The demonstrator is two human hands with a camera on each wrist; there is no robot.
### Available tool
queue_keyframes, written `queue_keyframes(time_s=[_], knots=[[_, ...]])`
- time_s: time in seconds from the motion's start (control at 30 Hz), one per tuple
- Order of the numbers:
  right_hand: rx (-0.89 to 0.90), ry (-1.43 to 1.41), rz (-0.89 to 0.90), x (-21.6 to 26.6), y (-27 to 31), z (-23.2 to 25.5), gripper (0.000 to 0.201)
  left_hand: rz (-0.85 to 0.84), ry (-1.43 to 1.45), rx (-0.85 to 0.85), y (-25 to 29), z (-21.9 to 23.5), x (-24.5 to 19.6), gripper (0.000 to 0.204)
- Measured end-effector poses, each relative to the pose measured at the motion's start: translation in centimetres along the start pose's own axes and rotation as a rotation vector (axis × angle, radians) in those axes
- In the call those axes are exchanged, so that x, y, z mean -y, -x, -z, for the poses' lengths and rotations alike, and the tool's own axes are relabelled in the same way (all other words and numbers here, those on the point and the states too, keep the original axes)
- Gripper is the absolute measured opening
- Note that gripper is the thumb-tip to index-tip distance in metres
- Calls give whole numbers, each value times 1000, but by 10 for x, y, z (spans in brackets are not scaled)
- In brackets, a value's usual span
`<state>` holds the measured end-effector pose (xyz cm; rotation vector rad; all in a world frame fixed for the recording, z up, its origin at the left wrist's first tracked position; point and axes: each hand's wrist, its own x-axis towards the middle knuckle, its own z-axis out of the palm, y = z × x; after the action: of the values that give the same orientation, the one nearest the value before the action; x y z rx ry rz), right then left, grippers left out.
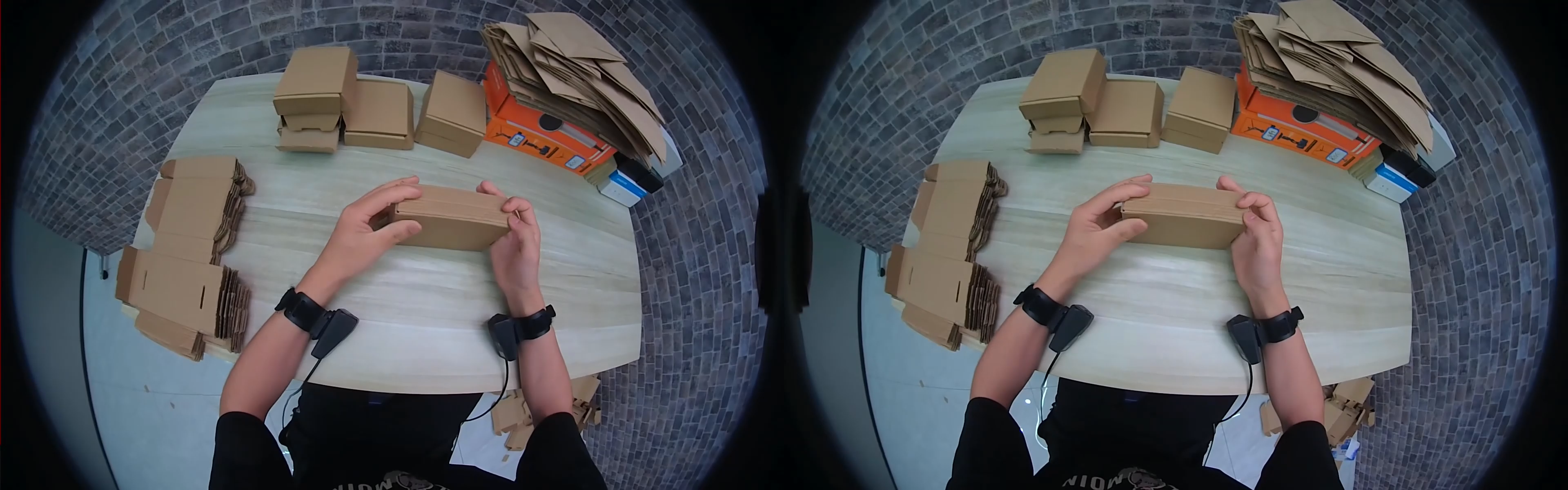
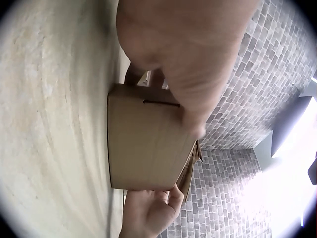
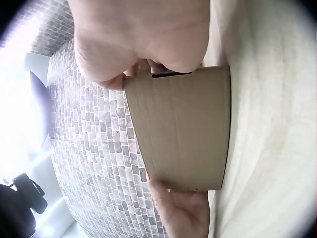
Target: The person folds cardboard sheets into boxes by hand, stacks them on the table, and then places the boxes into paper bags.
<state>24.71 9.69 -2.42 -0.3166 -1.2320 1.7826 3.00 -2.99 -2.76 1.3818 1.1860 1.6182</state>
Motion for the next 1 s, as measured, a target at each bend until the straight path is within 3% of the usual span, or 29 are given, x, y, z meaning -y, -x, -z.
queue_keyframes(time_s=[0.17,0.37,0.43,0.6,0.77,0.9,0.97,1.0], knots=[[34,105,63,-2,-3,5,23,21,-23,40,-2,2,3,44],[-5,35,-25,-6,-1,5,43,128,-9,167,-2,7,-8,50],[42,77,-137,-8,0,10,48,117,12,146,0,6,-7,50],[-36,26,-65,-11,-1,15,50,186,-35,127,-6,6,-28,51],[-162,11,-100,-17,-4,27,45,-112,-123,-304,-48,16,-78,47],[-141,142,-108,-20,-4,28,41,-302,-348,-452,-104,14,-89,43],[-133,176,-89,-21,-5,28,40,-475,-1006,-473,-127,22,-64,38],[-137,172,-91,-24,-5,30,39,-490,-1008,-475,-135,25,-48,38]])
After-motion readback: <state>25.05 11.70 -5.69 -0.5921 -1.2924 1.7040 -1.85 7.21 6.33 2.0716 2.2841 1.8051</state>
